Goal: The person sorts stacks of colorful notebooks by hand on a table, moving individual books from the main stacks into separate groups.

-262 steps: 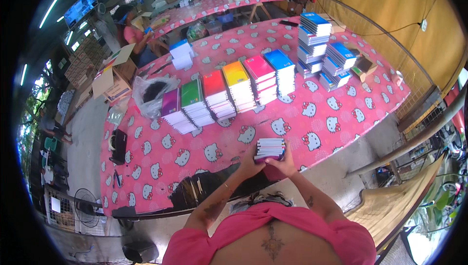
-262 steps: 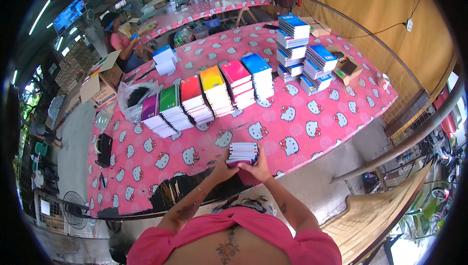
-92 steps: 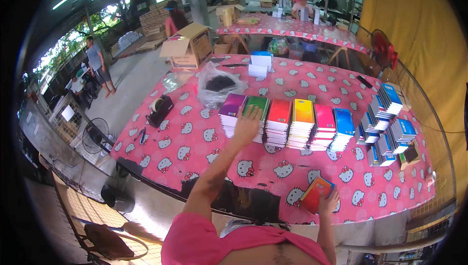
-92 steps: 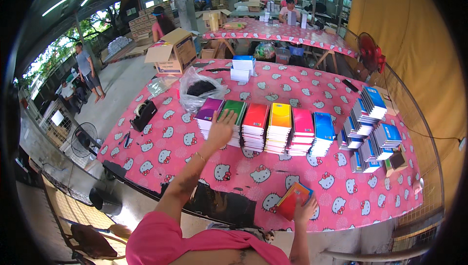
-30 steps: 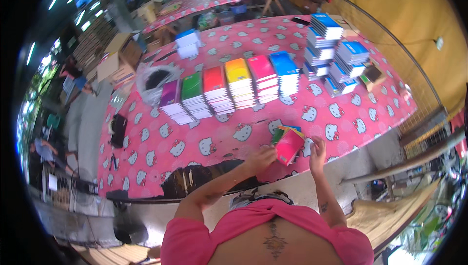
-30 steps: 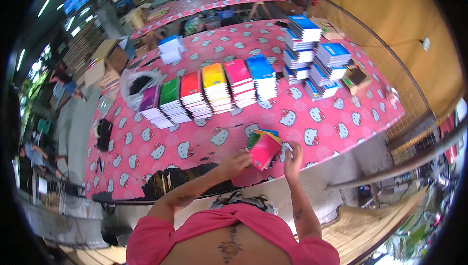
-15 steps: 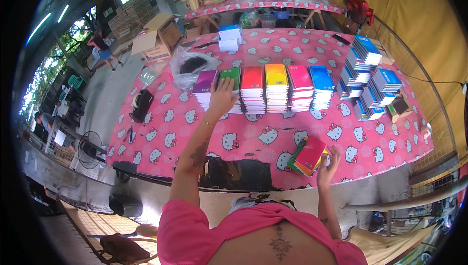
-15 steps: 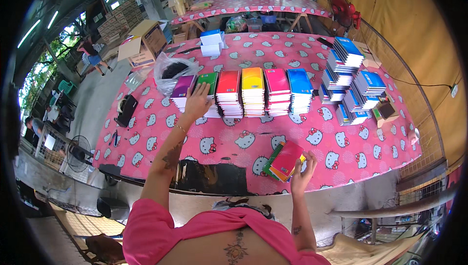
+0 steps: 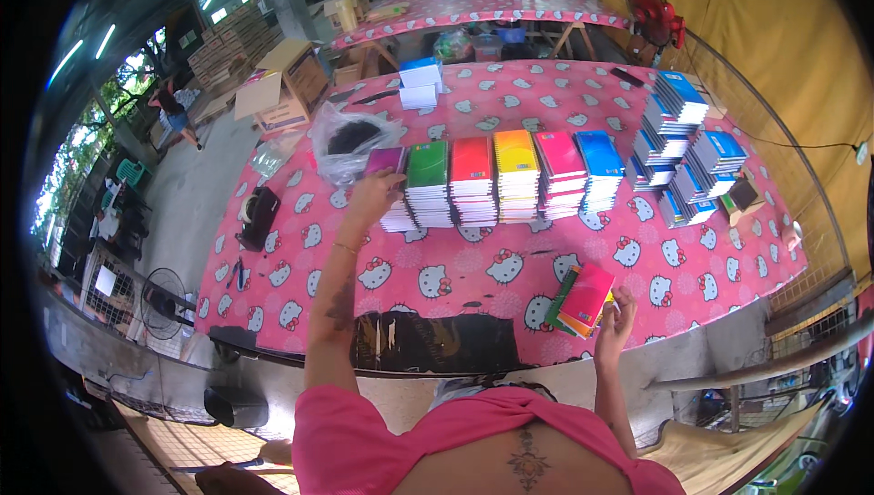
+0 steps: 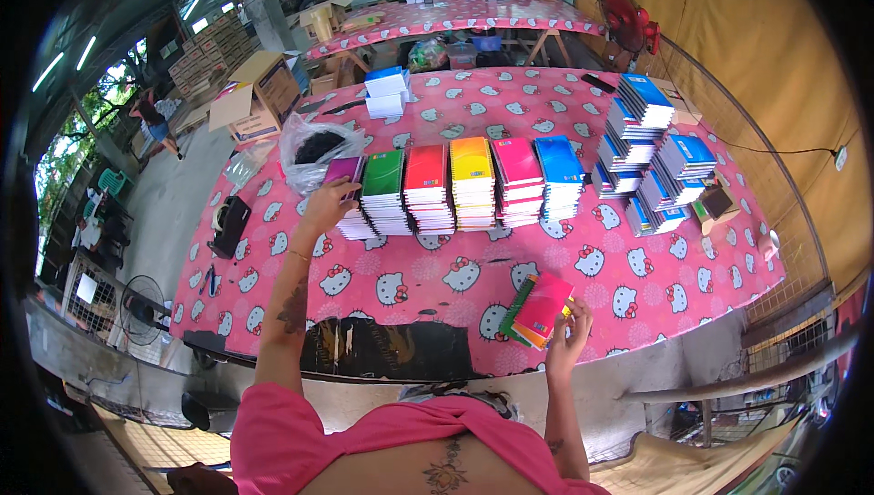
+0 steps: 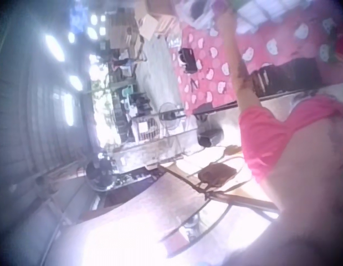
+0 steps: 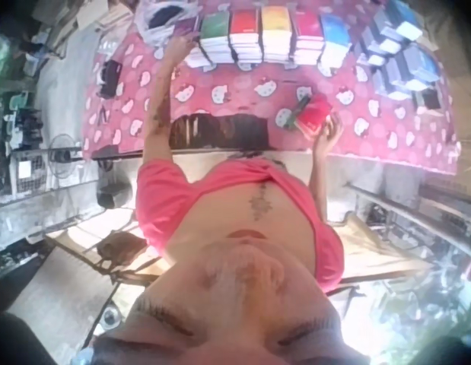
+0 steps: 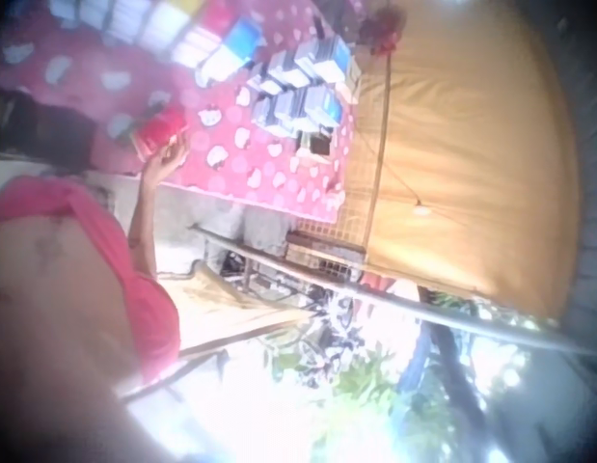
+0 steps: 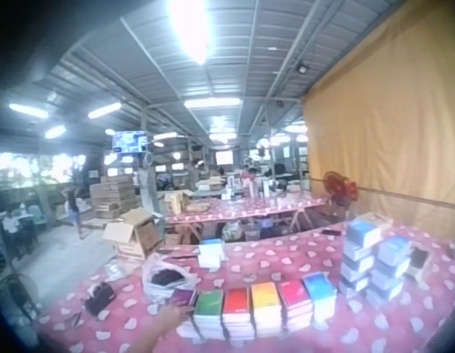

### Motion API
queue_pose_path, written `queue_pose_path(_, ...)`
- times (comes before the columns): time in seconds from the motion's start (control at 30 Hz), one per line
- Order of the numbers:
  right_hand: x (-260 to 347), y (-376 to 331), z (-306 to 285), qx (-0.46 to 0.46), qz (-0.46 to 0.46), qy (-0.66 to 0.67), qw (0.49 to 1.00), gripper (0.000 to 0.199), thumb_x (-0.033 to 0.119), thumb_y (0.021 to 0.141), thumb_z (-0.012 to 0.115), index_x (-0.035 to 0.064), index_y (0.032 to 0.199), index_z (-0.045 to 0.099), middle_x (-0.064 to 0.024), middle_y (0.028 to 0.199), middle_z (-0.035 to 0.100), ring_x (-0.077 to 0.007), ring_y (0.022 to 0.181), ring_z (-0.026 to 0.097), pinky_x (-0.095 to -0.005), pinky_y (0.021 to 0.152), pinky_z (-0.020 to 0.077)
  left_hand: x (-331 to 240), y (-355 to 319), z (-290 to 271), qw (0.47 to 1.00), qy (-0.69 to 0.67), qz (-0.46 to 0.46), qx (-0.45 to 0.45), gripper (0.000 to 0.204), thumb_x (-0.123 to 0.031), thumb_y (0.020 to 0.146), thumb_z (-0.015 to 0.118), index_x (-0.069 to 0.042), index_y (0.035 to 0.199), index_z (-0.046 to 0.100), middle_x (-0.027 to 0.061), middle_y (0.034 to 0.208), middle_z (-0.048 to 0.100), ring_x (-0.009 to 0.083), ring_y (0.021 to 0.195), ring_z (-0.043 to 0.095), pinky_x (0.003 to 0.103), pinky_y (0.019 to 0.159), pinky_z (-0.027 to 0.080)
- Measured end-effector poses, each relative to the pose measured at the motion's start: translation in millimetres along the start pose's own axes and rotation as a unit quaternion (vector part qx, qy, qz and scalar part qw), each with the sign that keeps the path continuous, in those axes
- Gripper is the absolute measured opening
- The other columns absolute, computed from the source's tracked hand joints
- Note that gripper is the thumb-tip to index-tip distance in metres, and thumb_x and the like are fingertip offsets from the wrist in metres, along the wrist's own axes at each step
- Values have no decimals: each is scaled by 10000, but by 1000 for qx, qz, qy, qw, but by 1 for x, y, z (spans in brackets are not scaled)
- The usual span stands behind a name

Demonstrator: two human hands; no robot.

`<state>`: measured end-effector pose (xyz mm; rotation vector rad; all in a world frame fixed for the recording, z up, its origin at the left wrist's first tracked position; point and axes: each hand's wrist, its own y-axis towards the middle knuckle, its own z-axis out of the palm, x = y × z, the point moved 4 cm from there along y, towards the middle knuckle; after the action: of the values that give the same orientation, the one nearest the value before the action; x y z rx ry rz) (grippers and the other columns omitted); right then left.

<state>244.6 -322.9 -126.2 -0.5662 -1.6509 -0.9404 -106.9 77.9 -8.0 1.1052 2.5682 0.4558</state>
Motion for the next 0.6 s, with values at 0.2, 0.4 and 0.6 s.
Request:
queue_pose_path(0.2,1,-6,-3,9,-1,22,1000,273,52,991,515,37,1257,578,-103,1367,483,-201,1248,504,-355,1011,422,-9,-3,-22,987,-26,-119,-108,378,-68,853,644,-113,1228,649,187,1067,696,347,921,693,464,723,545)
queue_pose_path(0.4,59,-5,50,116,326,478,807,495,477,978,569,66,1254,572,-107,1207,621,-253,1118,604,-381,971,478,-272,-72,13,970,-110,190,-103,362,-102,909,602,-23,1263,597,156,1173,663,300,1045,649,423,884,525)
queue_pose_path(0.6,1,21,13,109,321,329,881,500,475,984,556,62,1265,531,-128,1119,648,-244,959,662,-388,838,549,-387,-89,73,928,-249,265,-76,445,-310,932,624,-26,1274,590,153,1225,631,326,1126,591,489,1012,425)
